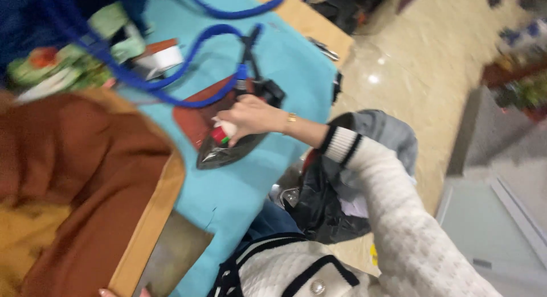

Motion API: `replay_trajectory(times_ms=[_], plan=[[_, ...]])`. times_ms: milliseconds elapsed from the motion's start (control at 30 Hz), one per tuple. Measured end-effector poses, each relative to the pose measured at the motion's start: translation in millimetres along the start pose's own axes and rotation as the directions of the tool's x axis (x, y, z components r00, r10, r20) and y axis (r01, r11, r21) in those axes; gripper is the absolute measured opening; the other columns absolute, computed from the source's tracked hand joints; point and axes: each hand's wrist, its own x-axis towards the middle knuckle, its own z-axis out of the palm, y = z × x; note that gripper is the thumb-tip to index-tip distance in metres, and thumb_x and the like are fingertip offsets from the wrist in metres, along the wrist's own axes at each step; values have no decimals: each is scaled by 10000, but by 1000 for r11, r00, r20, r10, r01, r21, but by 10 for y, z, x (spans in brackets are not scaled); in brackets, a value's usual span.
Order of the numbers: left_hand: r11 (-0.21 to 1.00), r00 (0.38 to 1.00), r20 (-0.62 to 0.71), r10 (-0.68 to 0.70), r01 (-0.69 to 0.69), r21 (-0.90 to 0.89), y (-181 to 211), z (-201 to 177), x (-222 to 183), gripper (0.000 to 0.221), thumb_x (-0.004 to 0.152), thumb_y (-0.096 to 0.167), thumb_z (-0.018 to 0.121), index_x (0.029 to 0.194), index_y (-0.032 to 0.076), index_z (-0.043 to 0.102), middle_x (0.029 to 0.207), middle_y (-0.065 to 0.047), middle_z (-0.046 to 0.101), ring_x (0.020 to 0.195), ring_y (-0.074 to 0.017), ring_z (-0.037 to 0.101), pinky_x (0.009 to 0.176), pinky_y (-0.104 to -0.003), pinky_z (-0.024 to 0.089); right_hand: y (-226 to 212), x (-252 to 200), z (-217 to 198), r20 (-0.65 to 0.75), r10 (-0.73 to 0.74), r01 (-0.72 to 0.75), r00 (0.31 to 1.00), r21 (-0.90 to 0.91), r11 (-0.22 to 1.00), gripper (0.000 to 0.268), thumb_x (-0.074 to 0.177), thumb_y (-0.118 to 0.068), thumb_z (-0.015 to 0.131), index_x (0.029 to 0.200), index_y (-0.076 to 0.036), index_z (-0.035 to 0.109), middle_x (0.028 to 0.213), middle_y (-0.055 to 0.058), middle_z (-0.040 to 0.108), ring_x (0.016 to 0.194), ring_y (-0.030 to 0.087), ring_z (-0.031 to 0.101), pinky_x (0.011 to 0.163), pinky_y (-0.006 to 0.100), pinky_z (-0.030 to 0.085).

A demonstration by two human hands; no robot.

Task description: Ironing a brown garment on an ironing board using a steam iron and a white pressing cloth.

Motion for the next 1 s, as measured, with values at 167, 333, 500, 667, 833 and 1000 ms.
replay_trajectory(times_ms=[167,333,500,667,833,1000], plan=[[960,960,-56,-274,277,48,-381,-368,-546,701,1033,294,593,1604,-75,424,1595,-460,303,1430,-674,250,1106,-768,124,-610,161,-96,21,-28,26,999,117,993,763,748,-757,673,1195,-147,563,682,206,698,777,421,735,784,522,537],[865,884,-89,-458,467,184,-345,-565,-887,725,1016,362,635,1602,-41,493,1607,-383,431,1494,-567,314,1139,-715,25,-1505,483,-189,-19,-261,262,965,104,959,680,856,-689,571,1332,-203,556,623,181,666,774,386,732,797,462,557],[788,805,-66,-590,592,172,-212,-658,-849,700,1006,493,548,1585,116,434,1660,-160,377,1552,-399,232,1181,-670,2,-2317,863,53,-44,-500,486,865,-173,857,511,920,-708,578,1015,-206,582,557,66,640,541,245,679,720,322,498],[740,752,-102,-651,659,133,-152,-728,-888,672,1018,523,485,1564,134,437,1668,-99,352,1550,-367,230,1189,-674,62,-2938,1107,371,-54,-608,588,792,-200,784,508,937,-687,589,952,-180,557,567,62,654,550,224,699,715,324,500],[733,738,-200,-644,670,113,-154,-711,-841,618,1048,516,457,1526,124,486,1647,-79,383,1536,-372,255,1191,-665,134,-3484,1267,467,-25,-666,649,745,-201,734,512,968,-698,532,1019,-189,563,597,58,686,554,211,715,715,330,500],[776,754,-275,-597,629,41,-188,-771,-656,575,1059,486,476,1464,83,541,1585,-109,463,1533,-386,254,1196,-658,115,-3625,1295,367,26,-646,644,763,-127,755,504,981,-673,524,1029,-175,576,597,77,697,565,248,729,730,348,513]])
